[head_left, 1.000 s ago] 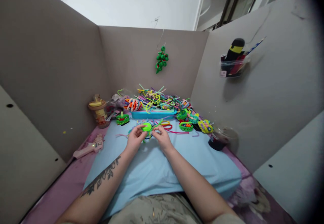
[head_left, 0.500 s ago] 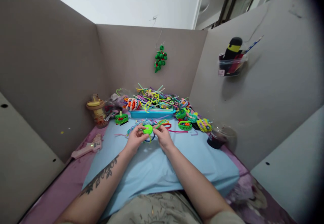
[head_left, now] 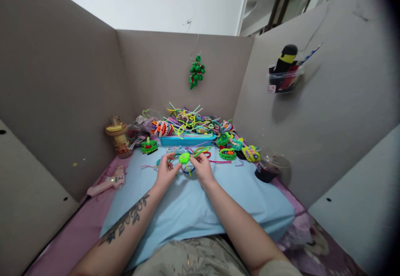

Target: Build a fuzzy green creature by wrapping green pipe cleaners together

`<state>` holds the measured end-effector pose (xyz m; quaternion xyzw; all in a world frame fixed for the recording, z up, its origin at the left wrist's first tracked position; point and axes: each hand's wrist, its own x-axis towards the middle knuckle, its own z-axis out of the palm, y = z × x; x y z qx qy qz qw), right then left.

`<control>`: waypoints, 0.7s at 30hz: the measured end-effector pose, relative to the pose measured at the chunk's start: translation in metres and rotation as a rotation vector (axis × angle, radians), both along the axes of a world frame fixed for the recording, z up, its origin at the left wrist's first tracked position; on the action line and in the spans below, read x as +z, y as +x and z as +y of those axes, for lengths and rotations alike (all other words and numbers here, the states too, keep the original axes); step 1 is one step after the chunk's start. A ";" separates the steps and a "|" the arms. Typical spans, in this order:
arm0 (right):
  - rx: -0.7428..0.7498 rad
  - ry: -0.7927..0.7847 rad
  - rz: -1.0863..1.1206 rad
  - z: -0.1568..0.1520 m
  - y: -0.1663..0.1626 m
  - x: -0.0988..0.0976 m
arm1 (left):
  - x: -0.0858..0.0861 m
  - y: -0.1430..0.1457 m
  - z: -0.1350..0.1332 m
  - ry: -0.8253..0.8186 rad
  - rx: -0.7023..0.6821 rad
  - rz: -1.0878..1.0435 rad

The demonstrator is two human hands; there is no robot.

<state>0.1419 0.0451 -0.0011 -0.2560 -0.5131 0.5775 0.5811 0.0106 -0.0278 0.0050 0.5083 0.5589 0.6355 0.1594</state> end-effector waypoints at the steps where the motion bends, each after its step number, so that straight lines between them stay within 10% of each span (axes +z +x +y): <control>1: -0.024 0.030 -0.034 0.000 0.000 0.000 | 0.001 0.000 -0.002 0.033 0.052 0.095; 8: -0.088 0.259 -0.298 -0.010 0.002 0.002 | 0.001 0.009 -0.012 0.047 -0.005 0.418; 21: -0.077 0.218 -0.320 -0.013 0.001 0.004 | 0.001 0.010 -0.015 0.032 0.051 0.634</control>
